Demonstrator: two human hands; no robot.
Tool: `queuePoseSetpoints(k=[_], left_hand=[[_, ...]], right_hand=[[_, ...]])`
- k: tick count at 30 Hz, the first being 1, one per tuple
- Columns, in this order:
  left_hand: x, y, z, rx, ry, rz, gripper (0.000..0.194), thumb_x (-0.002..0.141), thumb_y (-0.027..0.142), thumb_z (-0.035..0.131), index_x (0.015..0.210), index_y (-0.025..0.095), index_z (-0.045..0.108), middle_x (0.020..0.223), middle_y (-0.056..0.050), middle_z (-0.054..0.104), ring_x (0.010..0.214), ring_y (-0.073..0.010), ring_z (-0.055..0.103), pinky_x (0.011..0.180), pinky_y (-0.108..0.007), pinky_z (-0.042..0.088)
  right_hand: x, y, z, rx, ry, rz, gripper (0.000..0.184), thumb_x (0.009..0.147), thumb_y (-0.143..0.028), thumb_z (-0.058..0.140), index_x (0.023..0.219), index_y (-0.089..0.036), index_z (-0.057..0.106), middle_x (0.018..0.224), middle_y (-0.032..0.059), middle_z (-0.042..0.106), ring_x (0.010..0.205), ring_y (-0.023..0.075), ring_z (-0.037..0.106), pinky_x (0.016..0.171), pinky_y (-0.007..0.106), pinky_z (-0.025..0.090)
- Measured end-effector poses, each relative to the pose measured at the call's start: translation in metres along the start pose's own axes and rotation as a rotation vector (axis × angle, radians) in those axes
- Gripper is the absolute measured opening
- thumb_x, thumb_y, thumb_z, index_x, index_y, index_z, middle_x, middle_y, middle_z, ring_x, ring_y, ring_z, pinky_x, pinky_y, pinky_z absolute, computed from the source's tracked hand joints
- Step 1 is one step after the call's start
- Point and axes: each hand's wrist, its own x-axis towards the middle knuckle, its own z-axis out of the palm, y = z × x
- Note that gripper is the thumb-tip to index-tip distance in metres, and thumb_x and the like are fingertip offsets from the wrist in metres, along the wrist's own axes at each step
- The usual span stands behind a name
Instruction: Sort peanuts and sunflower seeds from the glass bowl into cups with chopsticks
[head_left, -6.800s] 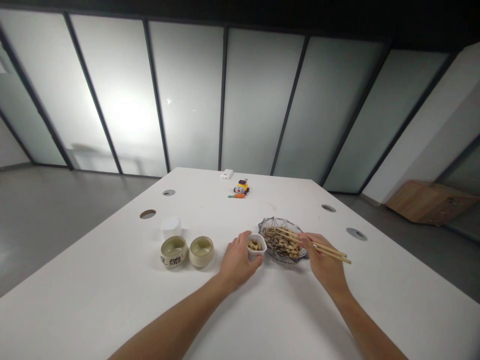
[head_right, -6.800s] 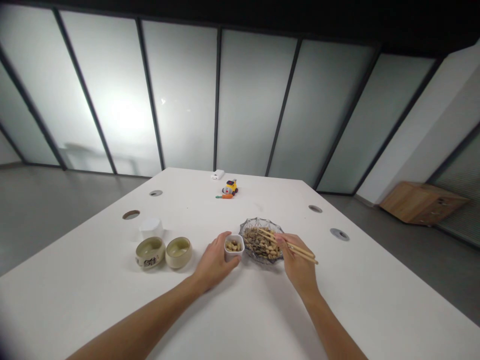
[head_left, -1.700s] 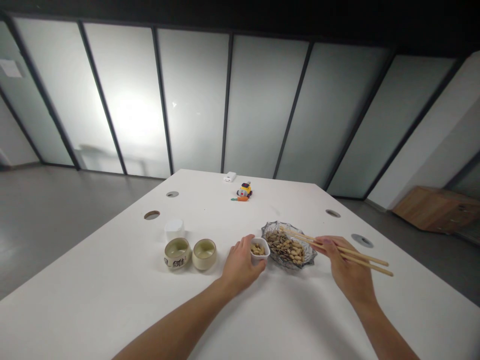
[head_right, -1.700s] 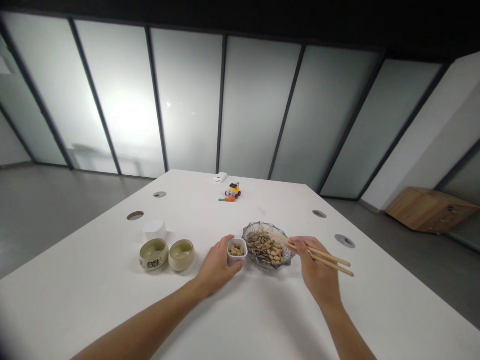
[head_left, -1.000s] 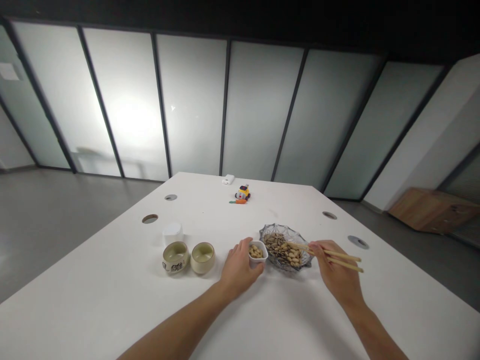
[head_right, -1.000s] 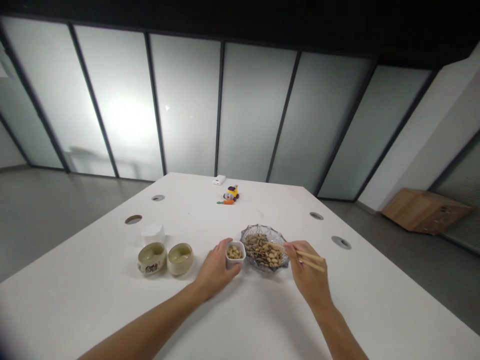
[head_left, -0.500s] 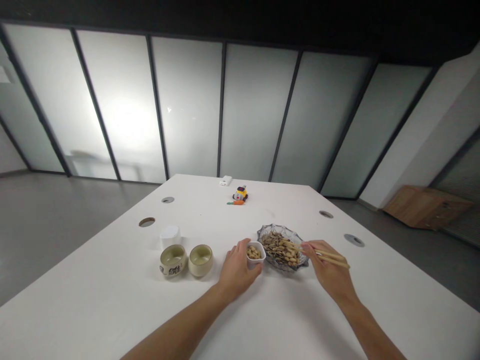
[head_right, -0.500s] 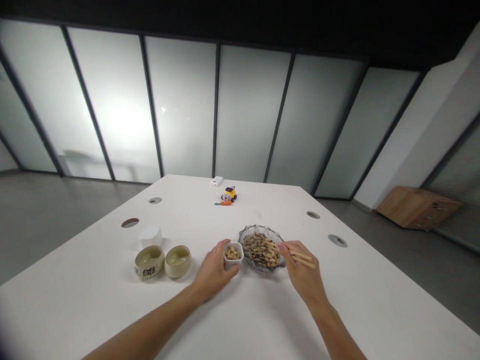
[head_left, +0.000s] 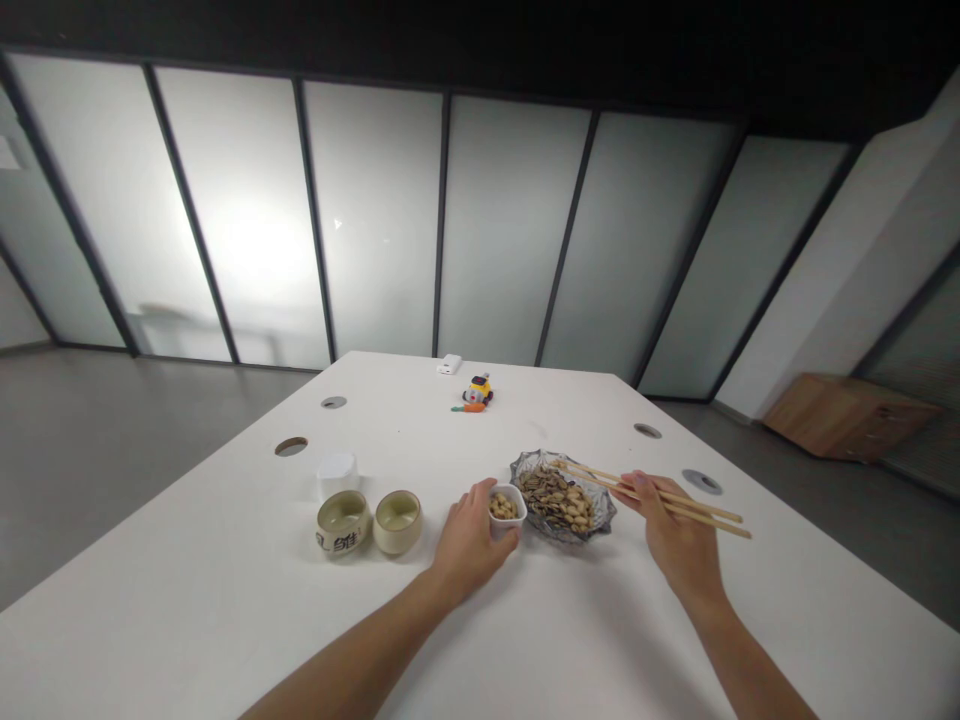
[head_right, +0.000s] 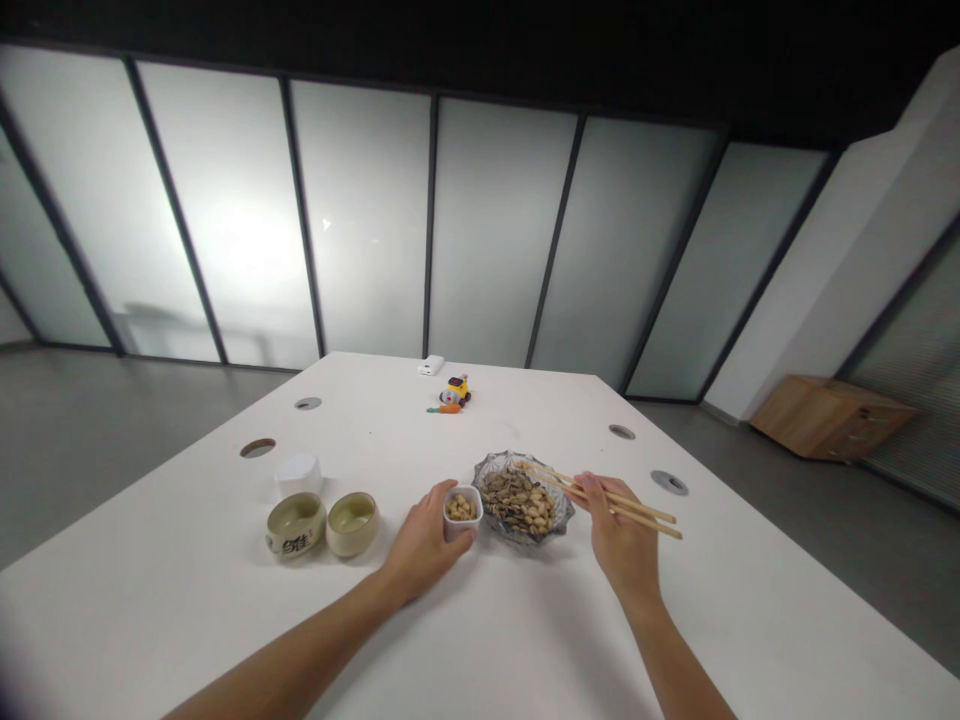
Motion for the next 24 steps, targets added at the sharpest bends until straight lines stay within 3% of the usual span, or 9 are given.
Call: queuePoseSetpoints(k=[4,8,14,16,20,24], left_hand=[[0.000,0.000,0.000,-0.001,0.000,0.002,0.068,0.085,0.035,0.070,0.147,0.020,0.048,0.145,-0.012,0.063,0.133,-0.0310,0.058,0.116,-0.043,0.041],[-0.001,0.001,0.000,0.009,0.001,-0.001,0.068,0.084,0.035,0.070,0.147,0.020,0.048,0.142,-0.012,0.064,0.130,-0.0311,0.059,0.114,-0.042,0.043],[0.000,0.002,-0.001,0.009,-0.006,-0.009,0.068,0.083,0.034,0.070,0.147,0.020,0.048,0.143,-0.013,0.063,0.132,-0.0315,0.058,0.116,-0.043,0.042],[0.000,0.003,-0.001,0.010,-0.002,-0.006,0.068,0.083,0.033,0.069,0.146,0.019,0.048,0.144,-0.013,0.063,0.132,-0.0313,0.058,0.116,-0.042,0.041],[0.000,0.003,-0.001,0.016,-0.016,-0.011,0.066,0.084,0.034,0.068,0.145,0.018,0.049,0.141,-0.013,0.064,0.130,-0.0312,0.058,0.114,-0.042,0.042],[0.000,0.002,-0.001,0.018,-0.015,-0.006,0.067,0.083,0.033,0.068,0.146,0.019,0.049,0.142,-0.013,0.063,0.131,-0.0309,0.058,0.114,-0.042,0.041]], right_hand=[[-0.001,-0.003,0.005,0.298,0.028,0.224,0.044,0.088,-0.062,0.074,0.085,-0.018,0.076,0.087,0.0089,0.080,0.077,0.0251,0.080,0.080,0.045,0.071],[-0.003,-0.007,0.010,0.491,0.031,0.275,0.039,0.083,-0.060,0.081,0.077,-0.021,0.076,0.083,0.0052,0.077,0.081,0.0240,0.078,0.077,0.047,0.072],[-0.013,-0.018,0.018,0.578,-0.261,0.382,0.045,0.077,-0.065,0.084,0.079,-0.020,0.079,0.082,0.0089,0.078,0.073,0.0258,0.077,0.068,0.045,0.071],[-0.013,-0.021,0.018,0.570,-0.295,0.383,0.048,0.076,-0.067,0.084,0.082,-0.020,0.080,0.081,0.0097,0.078,0.070,0.0260,0.077,0.066,0.045,0.070],[-0.003,-0.021,0.007,0.506,-0.077,0.315,0.050,0.076,-0.070,0.082,0.076,-0.020,0.076,0.080,0.0060,0.076,0.070,0.0237,0.076,0.067,0.042,0.069],[0.006,-0.018,-0.010,0.087,0.064,0.169,0.063,0.083,-0.081,0.065,0.075,-0.019,0.072,0.072,0.0070,0.074,0.066,0.0243,0.075,0.064,0.038,0.064]])
